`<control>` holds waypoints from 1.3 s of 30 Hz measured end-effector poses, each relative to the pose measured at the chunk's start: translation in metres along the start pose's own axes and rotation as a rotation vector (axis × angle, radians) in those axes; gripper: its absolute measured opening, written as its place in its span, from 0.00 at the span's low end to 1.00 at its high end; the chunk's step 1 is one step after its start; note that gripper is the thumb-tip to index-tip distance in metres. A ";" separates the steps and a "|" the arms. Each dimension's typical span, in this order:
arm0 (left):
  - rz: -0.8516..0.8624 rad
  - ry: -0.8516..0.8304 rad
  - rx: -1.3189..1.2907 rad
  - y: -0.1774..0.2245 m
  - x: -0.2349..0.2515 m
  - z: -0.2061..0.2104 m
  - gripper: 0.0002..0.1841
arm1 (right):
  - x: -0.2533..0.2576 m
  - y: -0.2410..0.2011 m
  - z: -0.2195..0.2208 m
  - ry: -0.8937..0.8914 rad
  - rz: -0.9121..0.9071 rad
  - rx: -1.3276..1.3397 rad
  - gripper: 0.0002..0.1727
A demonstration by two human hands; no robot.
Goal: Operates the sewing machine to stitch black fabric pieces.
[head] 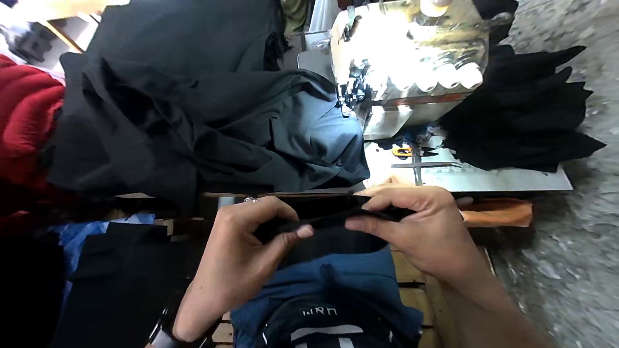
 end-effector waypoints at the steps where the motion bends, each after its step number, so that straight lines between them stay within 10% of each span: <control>1: -0.018 -0.004 -0.056 -0.002 0.000 0.001 0.13 | 0.000 0.002 0.000 0.004 0.029 0.051 0.11; 6: 0.005 -0.021 -0.099 0.000 0.001 0.003 0.11 | -0.002 0.010 0.005 -0.049 0.108 0.268 0.09; 12: 0.186 0.033 0.032 -0.011 0.033 0.002 0.08 | -0.013 0.021 0.038 -0.407 0.346 0.747 0.60; 16: -0.196 0.280 -0.347 -0.065 0.011 0.022 0.18 | -0.008 0.015 0.020 -0.079 0.232 0.693 0.47; 18: -0.252 0.113 -0.617 -0.054 -0.003 0.060 0.24 | -0.013 0.013 0.019 -0.116 0.190 0.712 0.46; 22: -0.076 -0.005 -0.794 -0.011 0.007 0.078 0.12 | -0.024 0.019 0.017 -0.267 0.104 0.593 0.44; 27: -0.013 -0.157 -0.607 0.027 0.020 0.073 0.09 | -0.015 0.027 -0.020 0.133 -0.065 -0.102 0.34; 30: 0.013 -0.227 -0.654 0.034 0.023 0.072 0.09 | -0.009 0.022 -0.027 0.068 -0.027 -0.098 0.45; 34: 0.069 -0.328 -0.821 0.042 0.019 0.073 0.09 | -0.010 0.009 -0.030 0.209 -0.248 -0.141 0.08; 39: 0.001 -0.299 -0.862 0.013 0.005 0.061 0.11 | -0.013 -0.018 -0.035 0.151 -0.410 -0.240 0.10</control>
Point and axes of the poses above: each hand's wrist, its own x-axis towards the middle knuckle, its own z-axis out of the palm, y = z × x, the point moved 9 cm from there along x, towards the middle knuckle, and after that the axes turned 6 degrees about x, right-handed, at the moved point
